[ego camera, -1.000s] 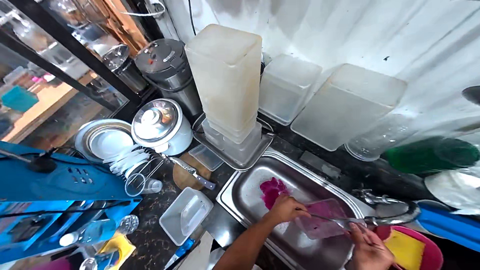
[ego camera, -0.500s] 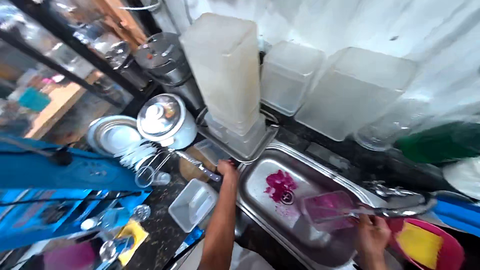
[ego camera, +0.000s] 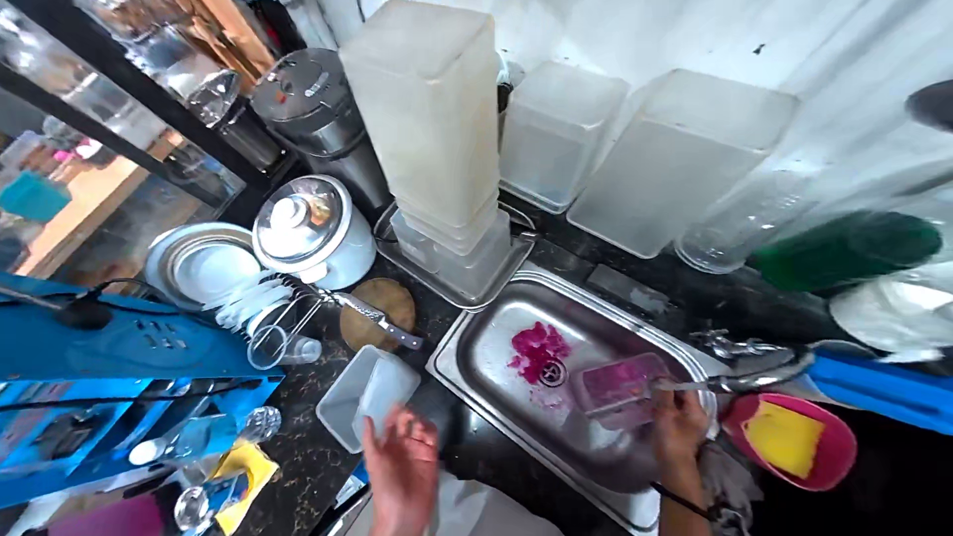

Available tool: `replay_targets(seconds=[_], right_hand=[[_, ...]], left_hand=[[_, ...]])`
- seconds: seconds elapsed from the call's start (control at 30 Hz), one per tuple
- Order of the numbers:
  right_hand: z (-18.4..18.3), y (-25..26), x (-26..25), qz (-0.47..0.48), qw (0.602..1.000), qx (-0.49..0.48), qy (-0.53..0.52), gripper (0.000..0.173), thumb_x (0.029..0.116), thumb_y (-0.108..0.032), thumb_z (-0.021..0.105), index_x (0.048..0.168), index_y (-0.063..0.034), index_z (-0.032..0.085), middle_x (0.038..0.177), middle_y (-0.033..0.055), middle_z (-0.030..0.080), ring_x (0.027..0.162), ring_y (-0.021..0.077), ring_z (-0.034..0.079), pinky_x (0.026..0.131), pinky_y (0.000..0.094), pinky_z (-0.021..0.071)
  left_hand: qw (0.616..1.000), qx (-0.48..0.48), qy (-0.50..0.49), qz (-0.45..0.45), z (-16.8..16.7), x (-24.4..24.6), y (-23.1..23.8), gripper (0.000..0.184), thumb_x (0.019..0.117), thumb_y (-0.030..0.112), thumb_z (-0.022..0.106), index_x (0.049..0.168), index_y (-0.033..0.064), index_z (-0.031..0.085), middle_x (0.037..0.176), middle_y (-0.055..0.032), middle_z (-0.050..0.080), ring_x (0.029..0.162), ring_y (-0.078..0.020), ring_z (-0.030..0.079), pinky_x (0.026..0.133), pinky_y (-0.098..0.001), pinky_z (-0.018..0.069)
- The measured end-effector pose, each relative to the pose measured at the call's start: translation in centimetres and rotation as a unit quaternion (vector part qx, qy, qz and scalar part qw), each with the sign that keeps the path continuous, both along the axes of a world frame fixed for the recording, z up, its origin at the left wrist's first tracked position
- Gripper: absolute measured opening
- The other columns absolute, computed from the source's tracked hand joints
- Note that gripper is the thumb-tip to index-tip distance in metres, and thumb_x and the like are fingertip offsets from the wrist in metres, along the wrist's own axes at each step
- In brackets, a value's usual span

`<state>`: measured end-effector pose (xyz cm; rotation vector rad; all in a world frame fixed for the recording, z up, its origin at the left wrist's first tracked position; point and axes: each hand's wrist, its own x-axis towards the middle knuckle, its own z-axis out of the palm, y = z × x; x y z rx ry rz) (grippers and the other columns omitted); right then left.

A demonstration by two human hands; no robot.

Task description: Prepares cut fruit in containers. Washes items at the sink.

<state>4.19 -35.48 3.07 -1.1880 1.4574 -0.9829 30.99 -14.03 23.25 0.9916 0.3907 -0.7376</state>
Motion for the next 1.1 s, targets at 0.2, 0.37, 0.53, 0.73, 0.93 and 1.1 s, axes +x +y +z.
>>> replay_targets(seconds=[0.2,0.37,0.53,0.73,0.93,1.1], right_hand=[[-0.9,-1.6,-0.4,0.021,0.999,-0.016,-0.043,0.034,0.1067,-0.010,0.049,0.131,0.0133,0.051,0.113,0.0175,0.069,0.095,0.0179,0.073,0.083,0.0351,0.0640],[0.8,-2.6,-0.5,-0.029,0.997,-0.022,-0.074,0.034,0.1090,-0.009,0.037,0.130,0.0109,0.055,0.119,0.0180,0.069,0.100,0.0185,0.071,0.086,0.0348,0.0617],[3.1,1.8,-0.4,-0.041,0.996,0.040,-0.063,0.038,0.1092,-0.013,0.040,0.136,0.0105,0.055,0.127,0.0201,0.066,0.109,0.0187,0.069,0.098,0.0354,0.0579],[-0.2,0.9,-4.4,0.155,0.954,-0.012,0.256,0.036,0.1063,-0.011,0.040,0.125,0.0042,0.067,0.121,0.0197,0.070,0.114,0.0305,0.068,0.103,0.0480,0.0529],[-4.8,-5.8,1.8,0.251,0.867,0.239,0.359,0.054,0.1015,-0.025,0.060,0.144,0.0084,0.051,0.148,0.0298,0.050,0.142,0.0425,0.044,0.120,0.0541,0.0330],[-10.4,-6.1,3.0,0.354,0.804,0.341,0.334,0.055,0.1016,-0.030,0.060,0.143,0.0048,0.053,0.147,0.0280,0.053,0.140,0.0415,0.048,0.117,0.0581,0.0353]], left_hand=[[0.974,0.153,-0.086,-0.143,5.9,-3.4,-5.7,0.027,0.1033,0.000,0.014,0.100,0.0067,0.040,0.065,0.0075,0.048,0.057,0.0010,0.052,0.063,-0.0140,0.0478],[0.808,0.053,0.035,-0.586,-11.2,-8.1,-11.0,0.044,0.1118,0.026,0.029,0.128,-0.0041,0.056,0.102,-0.0130,0.073,0.093,-0.0226,0.072,0.089,-0.0406,0.0583],[0.837,0.009,0.153,-0.525,-17.5,-16.3,-20.1,0.055,0.1130,0.040,0.023,0.140,-0.0004,0.048,0.121,-0.0128,0.065,0.106,-0.0208,0.064,0.095,-0.0383,0.0523],[0.943,0.037,0.010,-0.332,-20.7,-16.9,-23.2,0.020,0.1105,0.012,0.032,0.119,0.0003,0.047,0.083,-0.0072,0.064,0.074,-0.0173,0.067,0.072,-0.0352,0.0593],[0.881,0.277,-0.042,-0.382,-23.6,-12.5,-18.3,0.030,0.1088,0.026,0.047,0.119,-0.0008,0.055,0.078,-0.0091,0.057,0.064,-0.0187,0.057,0.063,-0.0382,0.0523],[0.836,0.240,0.176,-0.462,-26.7,-12.3,-15.8,0.043,0.1103,0.045,0.028,0.102,0.0078,0.049,0.074,-0.0065,0.054,0.059,-0.0191,0.054,0.054,-0.0365,0.0491]])
